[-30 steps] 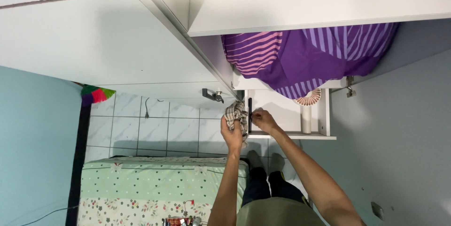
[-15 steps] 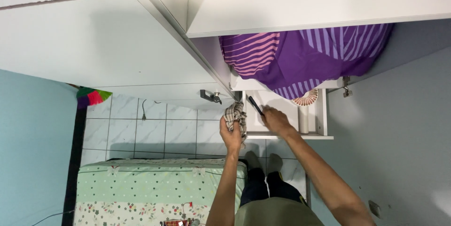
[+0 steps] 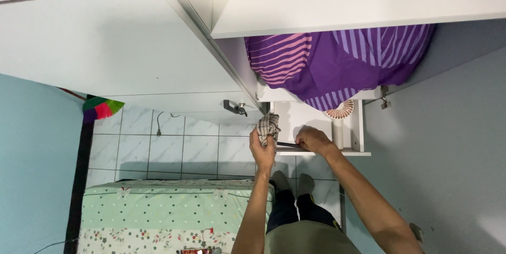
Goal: Picking up small stationery items and packets from a bed and organizing them into a cabinet drawer.
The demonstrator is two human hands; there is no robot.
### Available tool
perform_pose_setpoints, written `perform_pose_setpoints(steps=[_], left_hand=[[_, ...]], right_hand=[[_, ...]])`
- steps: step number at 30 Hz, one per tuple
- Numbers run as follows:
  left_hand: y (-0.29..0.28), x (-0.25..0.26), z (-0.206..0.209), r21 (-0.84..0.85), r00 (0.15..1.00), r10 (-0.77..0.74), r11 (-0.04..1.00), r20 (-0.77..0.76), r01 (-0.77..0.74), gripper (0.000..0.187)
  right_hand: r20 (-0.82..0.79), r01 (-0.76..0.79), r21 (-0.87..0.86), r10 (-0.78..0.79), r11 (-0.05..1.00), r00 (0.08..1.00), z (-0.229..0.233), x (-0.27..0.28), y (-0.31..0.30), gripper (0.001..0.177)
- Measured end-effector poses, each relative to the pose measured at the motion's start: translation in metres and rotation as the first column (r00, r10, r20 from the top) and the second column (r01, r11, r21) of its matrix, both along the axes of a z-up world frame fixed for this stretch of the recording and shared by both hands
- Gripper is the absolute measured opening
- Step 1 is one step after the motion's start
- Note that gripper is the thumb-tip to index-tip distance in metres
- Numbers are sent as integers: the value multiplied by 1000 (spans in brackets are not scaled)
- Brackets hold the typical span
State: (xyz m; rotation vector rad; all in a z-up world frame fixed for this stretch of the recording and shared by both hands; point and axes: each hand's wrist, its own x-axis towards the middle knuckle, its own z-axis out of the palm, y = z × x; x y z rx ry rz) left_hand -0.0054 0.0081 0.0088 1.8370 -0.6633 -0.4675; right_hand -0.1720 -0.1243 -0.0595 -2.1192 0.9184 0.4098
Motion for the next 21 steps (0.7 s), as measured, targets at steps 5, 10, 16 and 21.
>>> perform_pose_setpoints(steps=[5, 10, 16, 21], left_hand=[[-1, -3, 1, 4, 1000, -2, 1000, -4, 2, 42], [-3, -9, 18, -10, 999, -33, 999, 2, 33, 40], [-10, -13, 18, -34, 998, -52, 998, 21, 52, 42], [-8, -16, 18, -5, 999, -34, 999, -19, 34, 43]], right_hand=[[68, 9, 100, -16, 995, 998, 6, 5, 3, 20], [51, 61, 150, -69, 987, 996, 33, 0, 3, 19], [99, 226, 240, -256, 944, 962, 46, -25, 5, 22], [304, 382, 237, -441, 893, 844, 35, -54, 10, 38]])
